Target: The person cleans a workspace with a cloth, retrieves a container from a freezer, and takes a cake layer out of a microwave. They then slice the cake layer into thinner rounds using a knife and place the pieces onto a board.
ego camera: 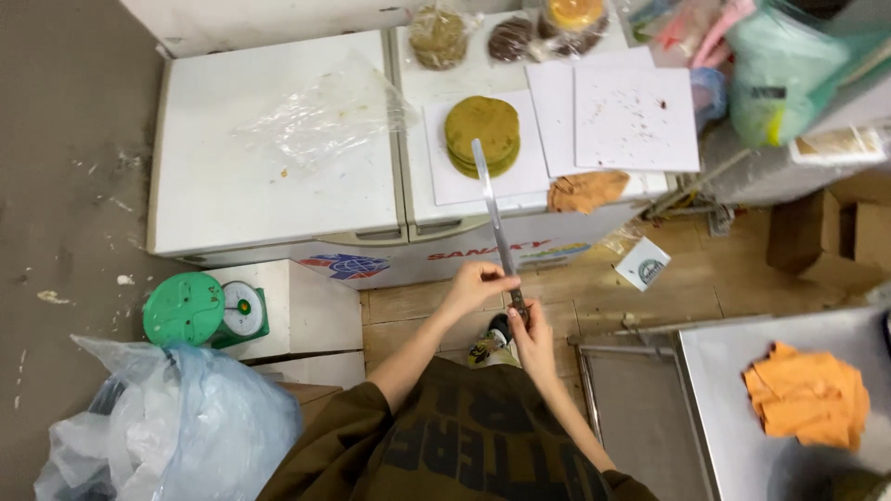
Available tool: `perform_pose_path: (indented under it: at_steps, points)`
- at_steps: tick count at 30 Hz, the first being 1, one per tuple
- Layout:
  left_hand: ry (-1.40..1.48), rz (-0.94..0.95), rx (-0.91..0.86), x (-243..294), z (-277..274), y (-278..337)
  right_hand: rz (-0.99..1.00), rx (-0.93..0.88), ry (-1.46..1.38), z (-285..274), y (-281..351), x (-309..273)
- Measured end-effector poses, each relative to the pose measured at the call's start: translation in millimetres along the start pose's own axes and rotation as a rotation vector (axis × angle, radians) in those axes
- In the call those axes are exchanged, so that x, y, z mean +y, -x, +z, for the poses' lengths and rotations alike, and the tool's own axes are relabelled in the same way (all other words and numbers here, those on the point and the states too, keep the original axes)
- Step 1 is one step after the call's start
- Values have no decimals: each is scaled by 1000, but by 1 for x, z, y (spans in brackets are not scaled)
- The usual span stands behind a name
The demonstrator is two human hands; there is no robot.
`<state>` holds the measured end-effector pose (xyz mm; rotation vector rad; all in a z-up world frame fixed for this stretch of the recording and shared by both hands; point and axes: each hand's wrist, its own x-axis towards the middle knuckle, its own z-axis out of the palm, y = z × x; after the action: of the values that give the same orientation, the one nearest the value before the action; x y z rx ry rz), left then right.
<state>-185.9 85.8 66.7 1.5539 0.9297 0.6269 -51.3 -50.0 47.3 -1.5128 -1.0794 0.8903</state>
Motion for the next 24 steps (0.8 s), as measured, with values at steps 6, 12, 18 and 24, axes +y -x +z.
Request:
perform_pose_path:
  at_steps: [6, 12, 18, 24]
  points:
    - [70, -121, 30, 46, -60, -74, -56, -148, 110, -36, -76, -7]
    - [59, -2, 166, 56, -123, -142, -3, -234, 292, -67, -132, -18]
    - [537, 40, 559, 32, -179, -188, -56, -151, 313, -79, -158, 8]
    - [-57, 131, 603, -29, -183, -268, 284, -19, -302, -72, -189, 42]
